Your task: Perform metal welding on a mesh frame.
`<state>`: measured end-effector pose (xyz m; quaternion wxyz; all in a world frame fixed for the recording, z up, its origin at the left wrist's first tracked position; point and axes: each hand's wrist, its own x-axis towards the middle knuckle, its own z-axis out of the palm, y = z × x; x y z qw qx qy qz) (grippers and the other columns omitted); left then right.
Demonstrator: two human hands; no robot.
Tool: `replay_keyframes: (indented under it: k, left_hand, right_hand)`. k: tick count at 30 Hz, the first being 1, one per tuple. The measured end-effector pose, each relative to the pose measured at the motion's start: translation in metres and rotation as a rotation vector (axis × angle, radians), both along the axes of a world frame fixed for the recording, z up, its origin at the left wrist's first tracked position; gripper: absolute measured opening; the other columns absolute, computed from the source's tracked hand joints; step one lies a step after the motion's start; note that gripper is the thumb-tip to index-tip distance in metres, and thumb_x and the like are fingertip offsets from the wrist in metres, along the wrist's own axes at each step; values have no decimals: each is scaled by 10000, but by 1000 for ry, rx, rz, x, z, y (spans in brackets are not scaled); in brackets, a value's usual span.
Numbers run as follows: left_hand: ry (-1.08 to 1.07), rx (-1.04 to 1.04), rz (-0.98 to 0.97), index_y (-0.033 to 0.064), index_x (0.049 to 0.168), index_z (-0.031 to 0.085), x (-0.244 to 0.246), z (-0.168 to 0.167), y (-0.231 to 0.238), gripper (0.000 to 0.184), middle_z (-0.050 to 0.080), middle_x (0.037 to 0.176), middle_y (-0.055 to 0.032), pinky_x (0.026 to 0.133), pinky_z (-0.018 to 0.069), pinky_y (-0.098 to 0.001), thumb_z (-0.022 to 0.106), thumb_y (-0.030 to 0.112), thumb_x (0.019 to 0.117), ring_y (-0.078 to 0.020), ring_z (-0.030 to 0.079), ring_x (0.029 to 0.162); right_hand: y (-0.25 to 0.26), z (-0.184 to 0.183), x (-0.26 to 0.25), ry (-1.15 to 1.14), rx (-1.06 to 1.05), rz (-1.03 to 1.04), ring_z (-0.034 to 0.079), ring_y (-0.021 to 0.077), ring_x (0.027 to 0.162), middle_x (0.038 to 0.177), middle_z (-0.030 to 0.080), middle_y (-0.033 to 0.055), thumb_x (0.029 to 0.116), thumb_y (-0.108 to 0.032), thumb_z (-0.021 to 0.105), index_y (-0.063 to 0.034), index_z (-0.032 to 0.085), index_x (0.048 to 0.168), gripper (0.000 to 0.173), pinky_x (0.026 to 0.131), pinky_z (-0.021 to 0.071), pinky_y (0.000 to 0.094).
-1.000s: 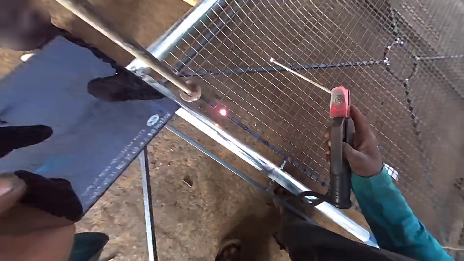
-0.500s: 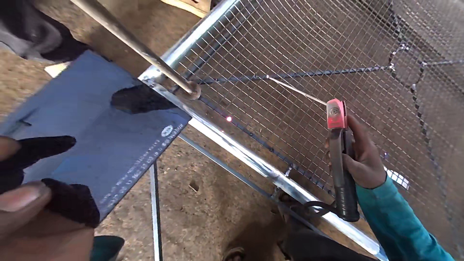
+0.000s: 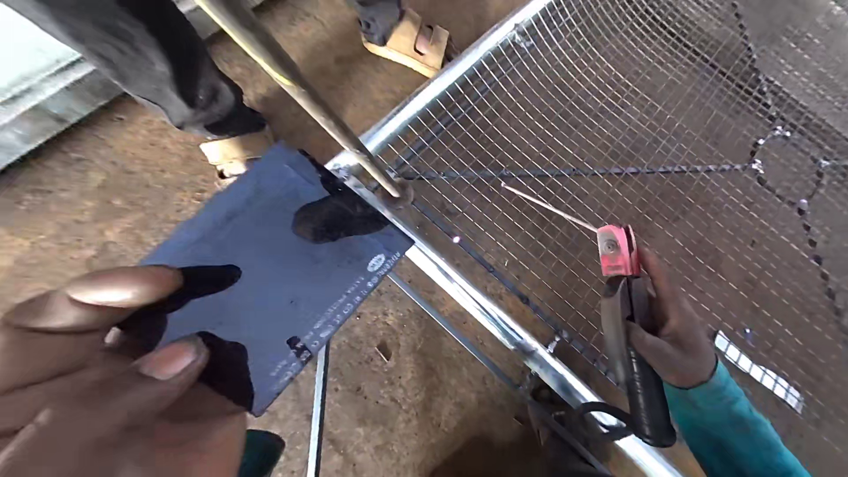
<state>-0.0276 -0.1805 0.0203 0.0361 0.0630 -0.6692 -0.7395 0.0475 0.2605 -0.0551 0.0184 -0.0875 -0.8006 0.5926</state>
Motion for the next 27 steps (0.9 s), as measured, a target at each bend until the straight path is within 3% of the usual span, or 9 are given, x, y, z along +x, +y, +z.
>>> replay_keyframes:
  k: [4, 9, 13, 19, 23, 27]
  left_hand:
    - [15, 61, -8, 147, 1164, 656, 5, 10, 3, 262, 708, 1002, -11, 692, 621, -330, 602, 109, 911, -136, 696, 816]
    - [36, 11, 41, 122, 1144, 672, 12, 11, -13, 251, 717, 1025, -13, 649, 613, -322, 595, 86, 908, -141, 700, 835]
    - [-27, -7, -14, 144, 1202, 645, 18, 21, -30, 255, 707, 1120, -8, 642, 599, -310, 656, 138, 948, -138, 698, 860]
    - [-25, -32, 37, 158, 1135, 648, 1, 30, -34, 249, 703, 1056, 17, 708, 596, -291, 733, 158, 900, -119, 689, 892]
    - [-20, -17, 119, 120, 1140, 617, -4, 32, -14, 274, 689, 1088, -4, 750, 571, -278, 684, 162, 878, -129, 673, 974]
    - [-19, -150, 99, 71, 1224, 596, 3, 20, -28, 396, 666, 1174, -31, 860, 547, -285, 694, 288, 908, -138, 641, 1097]
  right_hand:
    - [-15, -9, -14, 38, 42, 56, 679, 140, 1064, 1365, 601, 32, 693, -158, 756, -234, 269, 1613, 1044, 822, 627, 350]
    - [-34, -23, -29, 164, 250, 205, 585, 72, 1236, 1476, 531, 59, 720, -267, 768, -148, 275, 1614, 1028, 997, 552, 311]
    - [-48, -29, -34, 157, 341, 236, 595, 76, 1230, 1442, 572, 74, 737, -310, 769, -134, 333, 1596, 979, 995, 551, 325]
    - [-66, -35, -53, 194, 395, 246, 657, 103, 1128, 1357, 637, 84, 730, -328, 759, -148, 366, 1586, 959, 891, 597, 366]
    - [-75, -41, -66, 170, 399, 247, 657, 108, 1128, 1395, 614, 76, 712, -324, 752, -165, 354, 1592, 978, 881, 598, 389]
    - [-76, -43, -66, 208, 418, 296, 609, 94, 1220, 1465, 558, 76, 732, -327, 750, -163, 342, 1596, 969, 968, 568, 351]
